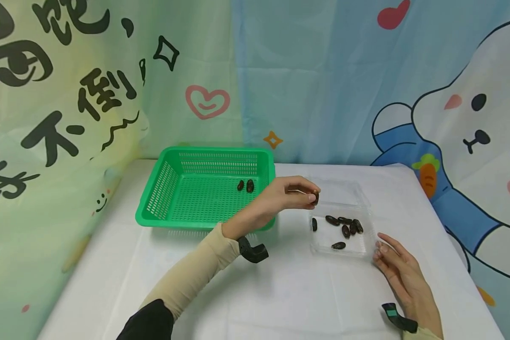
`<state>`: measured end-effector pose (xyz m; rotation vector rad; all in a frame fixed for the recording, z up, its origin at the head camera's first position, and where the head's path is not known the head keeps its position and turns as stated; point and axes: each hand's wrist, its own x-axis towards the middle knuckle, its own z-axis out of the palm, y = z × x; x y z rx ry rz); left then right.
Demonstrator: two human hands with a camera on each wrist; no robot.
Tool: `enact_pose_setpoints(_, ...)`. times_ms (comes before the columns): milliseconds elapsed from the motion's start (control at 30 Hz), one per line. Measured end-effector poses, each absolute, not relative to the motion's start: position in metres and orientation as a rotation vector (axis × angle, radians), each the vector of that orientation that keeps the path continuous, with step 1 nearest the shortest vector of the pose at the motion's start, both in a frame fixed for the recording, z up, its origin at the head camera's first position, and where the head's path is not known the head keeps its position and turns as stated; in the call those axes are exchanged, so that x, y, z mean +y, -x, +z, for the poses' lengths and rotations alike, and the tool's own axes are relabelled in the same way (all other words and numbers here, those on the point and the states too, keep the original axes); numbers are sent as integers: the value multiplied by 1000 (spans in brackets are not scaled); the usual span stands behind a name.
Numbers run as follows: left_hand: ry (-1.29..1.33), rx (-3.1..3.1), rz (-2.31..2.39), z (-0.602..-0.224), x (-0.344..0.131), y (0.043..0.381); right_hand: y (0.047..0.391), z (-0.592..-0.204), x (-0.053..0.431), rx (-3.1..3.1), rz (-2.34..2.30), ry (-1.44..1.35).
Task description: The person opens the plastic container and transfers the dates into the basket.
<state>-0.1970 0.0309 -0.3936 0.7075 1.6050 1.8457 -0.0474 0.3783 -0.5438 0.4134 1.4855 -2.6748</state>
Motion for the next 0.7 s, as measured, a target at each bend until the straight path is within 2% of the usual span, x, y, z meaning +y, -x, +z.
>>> enact_pose_setpoints(700, -380, 1581, 1858, -409, -34, 251, 48, -542, 379, 1483, -2662, -457)
